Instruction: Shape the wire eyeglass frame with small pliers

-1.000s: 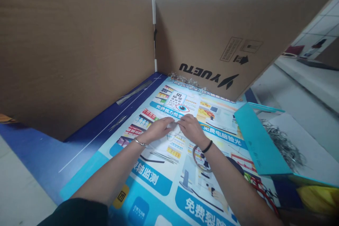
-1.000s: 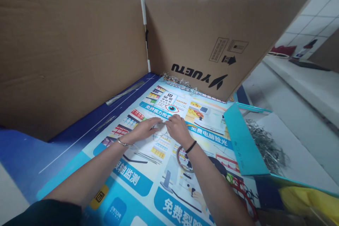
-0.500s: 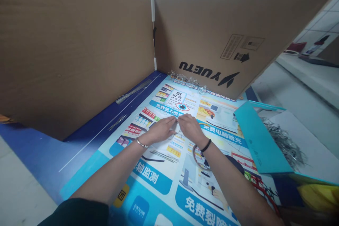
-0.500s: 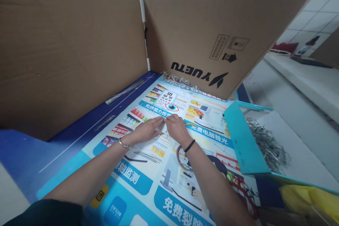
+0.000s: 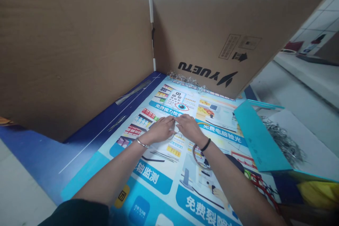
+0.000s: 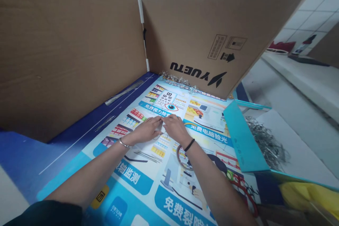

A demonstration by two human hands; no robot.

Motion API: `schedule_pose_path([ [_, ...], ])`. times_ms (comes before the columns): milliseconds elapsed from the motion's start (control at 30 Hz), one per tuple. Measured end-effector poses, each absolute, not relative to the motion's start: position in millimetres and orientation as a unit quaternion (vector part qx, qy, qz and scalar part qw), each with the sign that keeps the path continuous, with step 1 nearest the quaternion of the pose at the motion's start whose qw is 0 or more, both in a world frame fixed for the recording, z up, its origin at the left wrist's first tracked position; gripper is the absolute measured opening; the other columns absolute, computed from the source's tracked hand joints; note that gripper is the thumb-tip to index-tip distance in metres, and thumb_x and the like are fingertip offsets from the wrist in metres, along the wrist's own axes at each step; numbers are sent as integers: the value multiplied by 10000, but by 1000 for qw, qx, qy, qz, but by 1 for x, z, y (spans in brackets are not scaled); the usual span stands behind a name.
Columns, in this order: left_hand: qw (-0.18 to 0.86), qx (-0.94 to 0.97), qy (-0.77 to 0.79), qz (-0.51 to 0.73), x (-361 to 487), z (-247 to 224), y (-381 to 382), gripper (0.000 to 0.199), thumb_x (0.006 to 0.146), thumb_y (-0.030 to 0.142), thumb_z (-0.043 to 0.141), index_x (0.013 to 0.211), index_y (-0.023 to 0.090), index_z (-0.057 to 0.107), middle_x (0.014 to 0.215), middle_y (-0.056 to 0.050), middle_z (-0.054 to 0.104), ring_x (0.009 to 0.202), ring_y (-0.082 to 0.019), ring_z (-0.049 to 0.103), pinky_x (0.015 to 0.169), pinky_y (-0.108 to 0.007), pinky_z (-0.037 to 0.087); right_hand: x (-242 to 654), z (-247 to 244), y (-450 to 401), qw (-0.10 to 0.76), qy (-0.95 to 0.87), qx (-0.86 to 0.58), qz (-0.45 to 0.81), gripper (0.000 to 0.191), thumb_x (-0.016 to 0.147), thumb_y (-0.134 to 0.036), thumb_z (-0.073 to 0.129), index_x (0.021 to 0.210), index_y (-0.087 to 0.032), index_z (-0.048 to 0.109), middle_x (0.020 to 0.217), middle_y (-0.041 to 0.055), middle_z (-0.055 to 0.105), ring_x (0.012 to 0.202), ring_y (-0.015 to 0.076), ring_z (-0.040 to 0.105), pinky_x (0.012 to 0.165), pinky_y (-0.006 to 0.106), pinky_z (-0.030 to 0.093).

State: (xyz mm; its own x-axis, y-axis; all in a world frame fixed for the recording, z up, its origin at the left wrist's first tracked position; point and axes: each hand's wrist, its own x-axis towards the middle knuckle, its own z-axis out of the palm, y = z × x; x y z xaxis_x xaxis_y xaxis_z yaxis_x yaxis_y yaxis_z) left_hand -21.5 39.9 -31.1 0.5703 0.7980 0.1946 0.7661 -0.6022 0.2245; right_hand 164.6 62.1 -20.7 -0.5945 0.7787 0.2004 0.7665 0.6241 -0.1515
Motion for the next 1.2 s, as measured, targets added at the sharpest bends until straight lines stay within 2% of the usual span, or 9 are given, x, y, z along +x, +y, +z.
schedule_pose_path([
  [133,58,878,456,133,-22,-29,38,555,843,443,470,1310,154,394,1364,-116,424,1292,-237,326,1053,-405,259,164,-15,60,113,-889,-442,40,447,851,-263,486,1296,-227,453,1120,68,617,1102,221,420,877,366,328],
  [333,63,872,463,143,-23,-27,35,547,844,458,465,1308,175,398,1353,-113,441,1293,-233,327,1058,-422,241,164,-14,58,120,-889,-440,39,411,839,-237,495,1249,-213,496,1081,75,627,1073,215,435,866,352,324],
  [667,109,868,424,234,-26,-26,43,447,811,399,546,1202,188,487,1229,-113,549,1181,-241,468,983,-410,371,170,-26,63,217,-880,-420,33,351,853,-231,484,1195,-207,553,1040,73,645,1055,213,465,853,359,360],
  [933,99,851,422,298,-29,-34,48,410,868,364,466,1244,199,476,1275,-103,525,1213,-226,446,1009,-437,369,170,-24,64,238,-878,-415,33,325,846,-176,475,1147,-221,591,1053,59,645,1050,208,471,859,354,369],
  [1200,94,809,427,392,-32,-32,51,314,894,294,425,1161,189,554,1204,-88,586,1163,-192,502,984,-400,423,171,-23,65,259,-877,-403,22,296,858,-179,457,1108,-217,611,1088,50,646,1034,205,494,843,355,389],
])
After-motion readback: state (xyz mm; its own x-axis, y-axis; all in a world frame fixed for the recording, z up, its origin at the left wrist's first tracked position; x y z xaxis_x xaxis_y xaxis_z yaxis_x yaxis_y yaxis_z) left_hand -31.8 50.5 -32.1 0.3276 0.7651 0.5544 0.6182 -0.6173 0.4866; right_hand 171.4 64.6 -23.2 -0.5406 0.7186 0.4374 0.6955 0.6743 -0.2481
